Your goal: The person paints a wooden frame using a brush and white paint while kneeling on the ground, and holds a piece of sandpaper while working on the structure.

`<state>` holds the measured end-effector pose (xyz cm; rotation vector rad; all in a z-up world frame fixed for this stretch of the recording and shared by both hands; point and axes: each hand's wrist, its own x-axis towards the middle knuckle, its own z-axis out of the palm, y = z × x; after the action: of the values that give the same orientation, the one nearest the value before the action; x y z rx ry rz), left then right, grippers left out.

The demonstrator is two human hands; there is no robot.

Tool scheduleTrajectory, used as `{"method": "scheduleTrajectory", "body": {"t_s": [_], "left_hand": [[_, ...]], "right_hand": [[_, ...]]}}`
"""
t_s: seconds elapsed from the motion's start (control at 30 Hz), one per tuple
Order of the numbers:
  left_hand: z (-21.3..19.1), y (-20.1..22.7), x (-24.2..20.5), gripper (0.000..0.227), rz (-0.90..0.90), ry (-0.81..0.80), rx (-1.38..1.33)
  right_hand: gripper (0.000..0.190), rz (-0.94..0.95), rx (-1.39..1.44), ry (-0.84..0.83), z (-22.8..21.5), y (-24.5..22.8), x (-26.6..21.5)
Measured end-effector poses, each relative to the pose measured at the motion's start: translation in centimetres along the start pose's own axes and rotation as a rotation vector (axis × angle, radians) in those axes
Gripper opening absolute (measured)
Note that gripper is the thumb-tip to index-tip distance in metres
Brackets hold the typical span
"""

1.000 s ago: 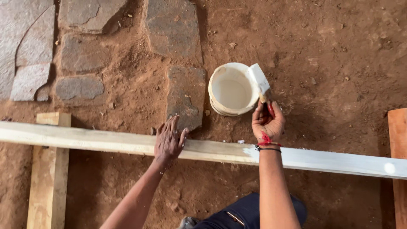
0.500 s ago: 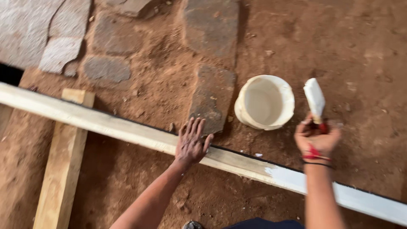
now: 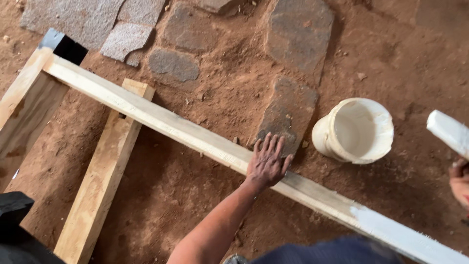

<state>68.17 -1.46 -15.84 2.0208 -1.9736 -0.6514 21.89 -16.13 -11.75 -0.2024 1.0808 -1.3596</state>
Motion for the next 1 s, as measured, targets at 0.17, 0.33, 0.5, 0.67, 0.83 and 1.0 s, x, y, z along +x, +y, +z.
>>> {"method": "scheduleTrajectory", "body": {"t_s": [0.17, 0.33, 0.5, 0.67, 0.83, 1.0], "left_hand": [[1.3, -0.5, 0.7, 0.071, 0.083, 0.036, -0.023], [1.6, -1.3, 0.3, 0.068, 0.108, 0.063, -0.136], [2.4, -3.8, 1.3, 0.06, 0.254, 0.258, -0.456], [-4.6, -12.3, -3.5, 0.06, 0.056, 0.383, -0.707], [-15.5, -17.6, -15.1, 0.048, -0.09, 0.769, -0.38], [-20.4, -21.7, -25.4, 0.043, -0.339, 0.994, -0.188]], "right_hand": [[0.029, -0.016, 0.012, -0.072, 2.5, 1.0, -0.3], [0.032, 0.088, 0.01, -0.174, 5.4, 4.3, 0.3], [0.038, 0.294, 0.048, -0.208, 12.0, 7.6, 2.2], [0.032, 0.271, 0.073, -0.451, 19.1, 10.1, 3.1], [0.026, 0.416, 0.192, -0.553, 24.7, 14.2, 2.7], [0.03, 0.506, 0.133, -0.835, 27.5, 19.4, -0.4]]}}
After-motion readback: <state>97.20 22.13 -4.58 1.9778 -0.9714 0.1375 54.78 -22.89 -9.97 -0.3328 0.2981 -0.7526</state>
